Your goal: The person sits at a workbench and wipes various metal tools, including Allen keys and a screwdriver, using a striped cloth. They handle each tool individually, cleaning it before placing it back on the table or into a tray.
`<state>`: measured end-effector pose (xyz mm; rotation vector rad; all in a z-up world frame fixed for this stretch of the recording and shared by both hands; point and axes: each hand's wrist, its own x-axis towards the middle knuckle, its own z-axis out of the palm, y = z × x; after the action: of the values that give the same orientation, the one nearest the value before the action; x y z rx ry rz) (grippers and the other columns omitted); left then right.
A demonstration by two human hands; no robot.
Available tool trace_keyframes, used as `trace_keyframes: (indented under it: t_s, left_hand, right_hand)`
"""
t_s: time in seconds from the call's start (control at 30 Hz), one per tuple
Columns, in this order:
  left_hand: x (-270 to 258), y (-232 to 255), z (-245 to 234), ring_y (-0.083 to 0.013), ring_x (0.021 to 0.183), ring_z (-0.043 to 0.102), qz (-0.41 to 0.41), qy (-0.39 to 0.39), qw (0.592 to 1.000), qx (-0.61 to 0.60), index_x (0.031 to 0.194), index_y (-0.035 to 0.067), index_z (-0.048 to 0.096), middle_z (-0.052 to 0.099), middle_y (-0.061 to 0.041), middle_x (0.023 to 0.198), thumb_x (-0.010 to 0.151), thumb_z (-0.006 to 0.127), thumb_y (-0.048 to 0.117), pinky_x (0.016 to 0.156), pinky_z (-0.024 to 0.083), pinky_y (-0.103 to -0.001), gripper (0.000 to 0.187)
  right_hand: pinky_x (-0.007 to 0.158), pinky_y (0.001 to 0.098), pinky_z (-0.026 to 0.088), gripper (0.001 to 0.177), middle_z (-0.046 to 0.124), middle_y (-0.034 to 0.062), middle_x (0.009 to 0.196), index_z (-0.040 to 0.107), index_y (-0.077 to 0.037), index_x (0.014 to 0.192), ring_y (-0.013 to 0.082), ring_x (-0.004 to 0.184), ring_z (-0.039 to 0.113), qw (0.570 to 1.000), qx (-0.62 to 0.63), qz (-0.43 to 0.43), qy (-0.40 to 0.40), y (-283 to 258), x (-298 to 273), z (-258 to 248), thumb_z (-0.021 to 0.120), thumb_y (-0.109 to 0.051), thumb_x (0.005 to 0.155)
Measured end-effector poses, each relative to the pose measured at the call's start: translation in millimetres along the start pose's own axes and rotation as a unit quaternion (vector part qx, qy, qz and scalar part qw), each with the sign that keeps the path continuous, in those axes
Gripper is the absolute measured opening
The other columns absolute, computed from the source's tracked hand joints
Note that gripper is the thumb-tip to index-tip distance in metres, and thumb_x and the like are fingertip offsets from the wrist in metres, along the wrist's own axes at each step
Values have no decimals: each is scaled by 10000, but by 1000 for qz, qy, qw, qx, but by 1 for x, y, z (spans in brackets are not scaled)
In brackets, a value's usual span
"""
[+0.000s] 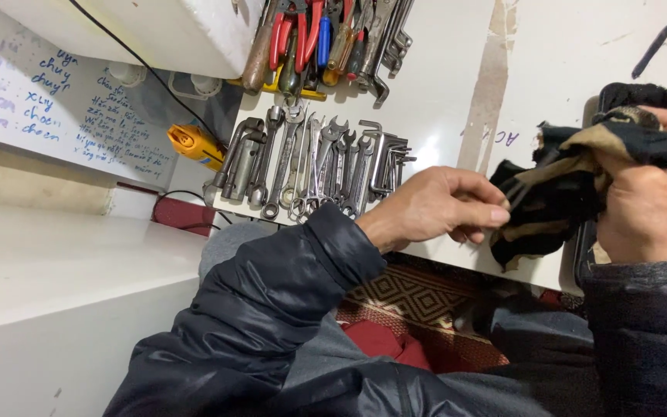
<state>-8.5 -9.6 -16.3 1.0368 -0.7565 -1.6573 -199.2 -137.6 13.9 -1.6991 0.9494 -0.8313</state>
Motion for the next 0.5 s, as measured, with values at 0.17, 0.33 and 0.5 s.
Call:
trace_keyframes:
  t_s: [0.17,0.33,0.5]
  left_hand:
    - [1,4,-13,-159,608,666,13,66,998,22,1099,-83,703,732,-147,856,856,734,60,549,551,-254,284]
    - [-2,16,-33,-118,629,646,85,108,982,131,1178,57,704,737,-49,785,860,730,196,559,528,-266,348]
    - [-23,53,-60,-134,752,641,116,171,943,262,1098,71,718,723,-70,943,852,720,114,664,566,-257,249]
  right_hand:
    - [759,291,512,219,580,111,1155,493,2,1308,168,886,570,996,-75,-48,-31,3,-6,1,586,87,1130]
    - [729,419,572,392,629,270,1179,578,90,1229,335,986,647,955,-260,-120,-81,5,-1,0,778,-150,992]
    - [571,367,574,262,701,247,1134,640,40,1259,304,858,695,946,-281,-113,-116,18,0,-1,650,35,997]
